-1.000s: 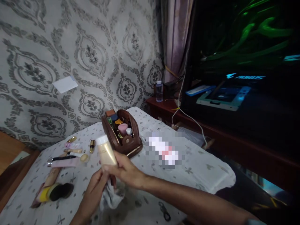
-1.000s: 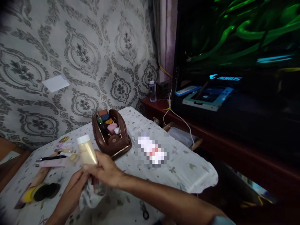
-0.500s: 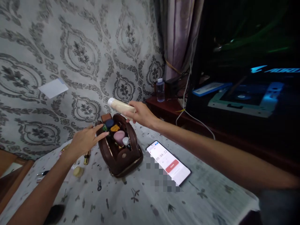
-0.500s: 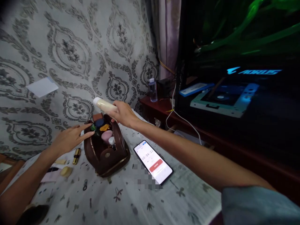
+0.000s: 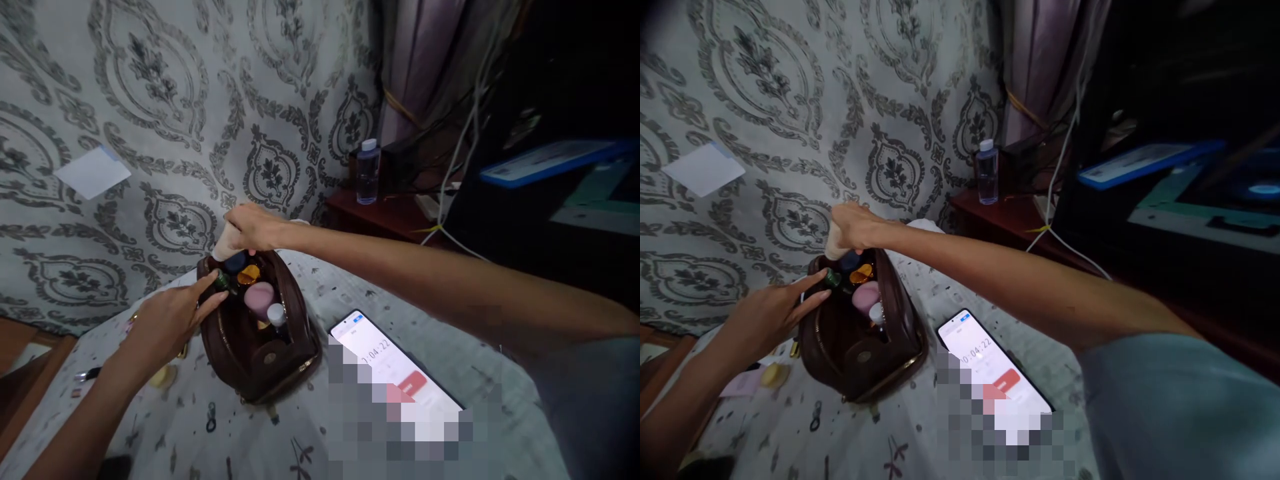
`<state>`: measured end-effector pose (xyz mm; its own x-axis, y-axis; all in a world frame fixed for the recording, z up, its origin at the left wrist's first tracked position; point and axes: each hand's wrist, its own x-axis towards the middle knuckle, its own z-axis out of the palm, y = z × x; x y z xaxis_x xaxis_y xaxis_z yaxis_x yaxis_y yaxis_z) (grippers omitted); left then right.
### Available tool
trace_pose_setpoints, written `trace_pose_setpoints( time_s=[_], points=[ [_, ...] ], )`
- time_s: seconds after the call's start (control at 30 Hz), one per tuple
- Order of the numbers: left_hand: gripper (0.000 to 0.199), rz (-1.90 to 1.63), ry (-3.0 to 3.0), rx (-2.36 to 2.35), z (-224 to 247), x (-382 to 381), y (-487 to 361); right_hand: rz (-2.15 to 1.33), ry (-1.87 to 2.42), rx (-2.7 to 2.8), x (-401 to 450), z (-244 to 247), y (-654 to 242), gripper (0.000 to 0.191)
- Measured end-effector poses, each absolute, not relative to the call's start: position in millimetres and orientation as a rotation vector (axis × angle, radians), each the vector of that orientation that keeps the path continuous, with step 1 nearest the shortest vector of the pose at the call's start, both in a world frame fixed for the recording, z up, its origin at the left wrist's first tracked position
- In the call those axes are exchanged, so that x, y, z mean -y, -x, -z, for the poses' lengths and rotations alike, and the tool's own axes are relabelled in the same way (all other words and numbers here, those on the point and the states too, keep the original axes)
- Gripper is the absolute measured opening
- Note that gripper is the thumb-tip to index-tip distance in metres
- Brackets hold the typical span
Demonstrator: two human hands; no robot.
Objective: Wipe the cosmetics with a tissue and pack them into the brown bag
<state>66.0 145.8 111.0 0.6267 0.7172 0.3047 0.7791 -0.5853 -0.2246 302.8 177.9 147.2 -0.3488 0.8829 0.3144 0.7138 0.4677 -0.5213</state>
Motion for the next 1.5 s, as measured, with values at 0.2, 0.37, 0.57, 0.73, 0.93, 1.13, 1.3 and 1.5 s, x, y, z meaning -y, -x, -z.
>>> trace_pose_setpoints(
  time_s=[0.2,0.37,0.57,0.73,0.93,1.13,1.3,1.5],
  points=[
    [0.053,-0.014,2.406,1.196,-112.8,-146.8,-68.3,-0.496,1.273,2.205,-192.3,-156.3,-288.1,0.006],
    [0.056,-0.010,2.421,1.248,-114.2,-143.4,-72.7,-0.479,1.322,2.227,-207.4,-159.1,-269.2,0.003],
    [0.053,-0.044,2.381,1.283,-110.5,-141.9,-73.5,-0.575,1.500,2.260,-219.5,-145.4,-243.9,0.005],
    [0.054,-0.098,2.363,1.301,-110.2,-142.3,-75.8,-0.677,1.556,2.255,-229.6,-128.0,-224.1,0.008],
    [0.053,-0.143,2.387,1.411,-112.6,-138.7,-82.1,-0.859,1.574,2.215,-239.0,-118.5,-227.8,0.015],
    [0.052,-0.180,2.412,1.475,-113.6,-137.2,-86.7,-0.850,1.655,2.218,-239.6,-118.4,-229.3,0.020],
    [0.054,-0.171,2.431,1.514,-114.3,-137.6,-88.6,-0.835,1.693,2.205,-238.5,-119.1,-225.9,0.020],
    [0.054,-0.195,2.435,1.592,-118.8,-134.9,-93.3,-0.961,1.671,2.106,-239.4,-117.2,-224.3,0.023]
  ],
)
